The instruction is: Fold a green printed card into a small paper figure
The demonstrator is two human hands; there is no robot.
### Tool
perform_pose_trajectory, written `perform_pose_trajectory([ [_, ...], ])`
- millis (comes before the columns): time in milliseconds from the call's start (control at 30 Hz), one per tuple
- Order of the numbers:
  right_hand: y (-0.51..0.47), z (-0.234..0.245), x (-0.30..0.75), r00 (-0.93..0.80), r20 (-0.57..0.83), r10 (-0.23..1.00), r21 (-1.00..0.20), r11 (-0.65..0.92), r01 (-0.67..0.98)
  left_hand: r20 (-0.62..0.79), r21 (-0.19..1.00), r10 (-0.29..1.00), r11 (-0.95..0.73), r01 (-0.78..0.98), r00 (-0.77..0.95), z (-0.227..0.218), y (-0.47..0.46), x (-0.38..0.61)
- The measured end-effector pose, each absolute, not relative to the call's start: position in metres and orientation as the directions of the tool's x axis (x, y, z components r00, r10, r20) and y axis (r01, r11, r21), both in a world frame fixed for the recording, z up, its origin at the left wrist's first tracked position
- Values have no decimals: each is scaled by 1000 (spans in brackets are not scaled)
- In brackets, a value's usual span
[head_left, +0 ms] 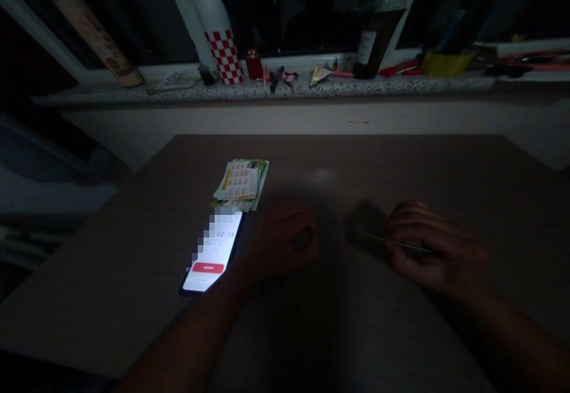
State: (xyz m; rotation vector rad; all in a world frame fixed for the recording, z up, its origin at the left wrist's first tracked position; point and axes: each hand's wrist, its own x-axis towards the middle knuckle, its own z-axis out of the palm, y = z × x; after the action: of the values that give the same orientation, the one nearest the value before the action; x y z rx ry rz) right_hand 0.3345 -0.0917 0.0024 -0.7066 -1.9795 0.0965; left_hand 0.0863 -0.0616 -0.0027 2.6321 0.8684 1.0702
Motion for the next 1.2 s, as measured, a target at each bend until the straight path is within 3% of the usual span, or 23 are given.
perform_pose_trajectory([
  [233,-93,-2,318,-446,731,517,-373,850,373,592,340,517,-856,390,619,1,-73,103],
  [700,-97,-12,308,-498,701,511,-382,858,343,613,334,428,-902,273,663,-8,-75,115],
  [1067,-93,4,324,-356,770,529,-397,835,380,568,412,558,-829,378,605,-2,-63,92],
  [1200,-94,3,320,-394,747,535,-403,837,371,542,447,609,-793,415,579,-3,-72,98],
])
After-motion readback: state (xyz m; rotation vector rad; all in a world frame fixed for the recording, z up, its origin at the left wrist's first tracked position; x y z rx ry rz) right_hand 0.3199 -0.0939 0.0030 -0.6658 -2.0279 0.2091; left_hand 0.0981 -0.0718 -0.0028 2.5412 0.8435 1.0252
